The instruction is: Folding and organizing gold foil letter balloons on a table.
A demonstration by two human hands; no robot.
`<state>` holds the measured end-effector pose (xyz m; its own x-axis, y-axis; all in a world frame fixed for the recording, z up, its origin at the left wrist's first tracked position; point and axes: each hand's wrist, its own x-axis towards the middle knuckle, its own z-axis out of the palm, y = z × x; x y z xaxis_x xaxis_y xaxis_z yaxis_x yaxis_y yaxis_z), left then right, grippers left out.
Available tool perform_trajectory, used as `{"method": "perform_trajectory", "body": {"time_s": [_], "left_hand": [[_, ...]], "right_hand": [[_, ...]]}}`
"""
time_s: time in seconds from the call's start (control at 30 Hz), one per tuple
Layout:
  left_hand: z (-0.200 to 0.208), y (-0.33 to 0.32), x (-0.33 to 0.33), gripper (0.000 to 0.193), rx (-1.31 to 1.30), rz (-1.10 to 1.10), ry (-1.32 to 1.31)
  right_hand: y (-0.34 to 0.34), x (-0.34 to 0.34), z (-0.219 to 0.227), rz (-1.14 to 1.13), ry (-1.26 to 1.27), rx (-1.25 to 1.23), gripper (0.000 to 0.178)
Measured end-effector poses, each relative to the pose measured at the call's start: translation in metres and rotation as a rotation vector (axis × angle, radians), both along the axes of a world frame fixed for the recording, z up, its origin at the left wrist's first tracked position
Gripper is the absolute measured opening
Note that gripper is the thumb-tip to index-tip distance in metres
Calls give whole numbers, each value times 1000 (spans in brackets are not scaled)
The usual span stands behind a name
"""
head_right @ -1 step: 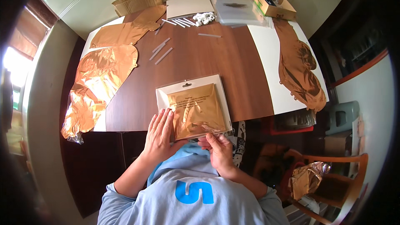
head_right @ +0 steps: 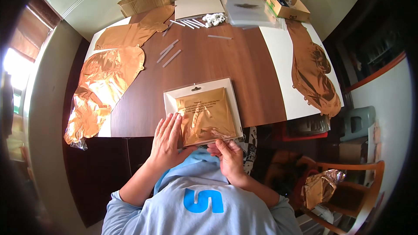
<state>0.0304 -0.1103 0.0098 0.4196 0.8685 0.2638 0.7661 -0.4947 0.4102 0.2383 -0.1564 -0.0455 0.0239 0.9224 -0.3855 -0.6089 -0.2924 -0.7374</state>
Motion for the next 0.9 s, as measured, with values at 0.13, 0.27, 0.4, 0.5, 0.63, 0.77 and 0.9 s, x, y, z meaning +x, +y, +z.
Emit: {"method": "perform_trajectory", "body": {"time_s": [0.13,0.27,0.4,0.5,0.63,0.77,0.9], "left_hand": [[30,32,-1,81,103,36,28],[14,85,33,71,110,140,33],[2,92,49,64,95,166,195],[13,99,38,47,32,57,140],[13,143,16,33,-15,114,-17],[34,169,16,28,-502,-44,-79],[50,184,14,25,-763,-132,-47]], "right_hand": [[2,-6,8,-15,2,-35,17],[3,-7,10,61,-33,32,21],[3,-6,5,50,-25,19,20],[-1,5,-7,68,-64,46,19],[-1,7,-8,74,-41,51,18],[-3,11,-11,120,-30,79,19],[-5,13,-7,134,-21,99,20]]}}
